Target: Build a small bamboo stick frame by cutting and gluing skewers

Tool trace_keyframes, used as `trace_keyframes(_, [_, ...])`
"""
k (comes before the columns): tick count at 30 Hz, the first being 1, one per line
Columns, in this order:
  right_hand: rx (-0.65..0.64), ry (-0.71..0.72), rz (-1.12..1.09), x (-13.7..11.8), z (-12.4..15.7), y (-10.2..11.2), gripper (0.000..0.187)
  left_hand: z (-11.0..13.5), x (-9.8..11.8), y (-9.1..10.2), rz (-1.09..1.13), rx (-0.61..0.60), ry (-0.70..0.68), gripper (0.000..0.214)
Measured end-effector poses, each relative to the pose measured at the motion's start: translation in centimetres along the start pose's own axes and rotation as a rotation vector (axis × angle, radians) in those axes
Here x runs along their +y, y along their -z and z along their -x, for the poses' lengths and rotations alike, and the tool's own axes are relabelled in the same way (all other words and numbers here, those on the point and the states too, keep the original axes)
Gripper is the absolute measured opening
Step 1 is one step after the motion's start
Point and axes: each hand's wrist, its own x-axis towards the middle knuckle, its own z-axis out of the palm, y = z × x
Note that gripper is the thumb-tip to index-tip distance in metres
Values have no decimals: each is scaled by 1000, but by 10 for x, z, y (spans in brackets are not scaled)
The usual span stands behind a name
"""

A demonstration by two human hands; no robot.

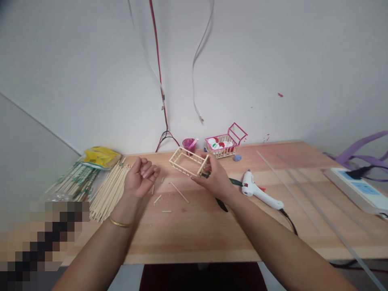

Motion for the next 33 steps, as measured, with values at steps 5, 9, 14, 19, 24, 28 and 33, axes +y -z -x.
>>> trace_keyframes(5, [45,183,-217,-2,0,-1,68,-3,-2,6,-362,191,-202,21])
trace_keyframes(9, [41,231,-176,-2,3,-2,69,0,-8,5,-393,120,-141,40])
trace_keyframes(14, [-27,240,-1,-2,4,-2,70,10,-16,-1,-389,-141,40,46])
trace_keyframes(19, [-76,199,79,-1,5,-4,71,10,-26,-3,-523,-70,59,42])
trace_keyframes(24, [-90,101,-3,3,4,-8,88,6,-31,4,-552,-26,100,36])
trace_keyframes(28, [-71,-57,-126,9,1,-11,93,3,-34,11,-617,-17,92,35])
trace_keyframes(33, [-51,-41,-72,23,0,-16,86,-4,-26,17,-784,174,-247,29])
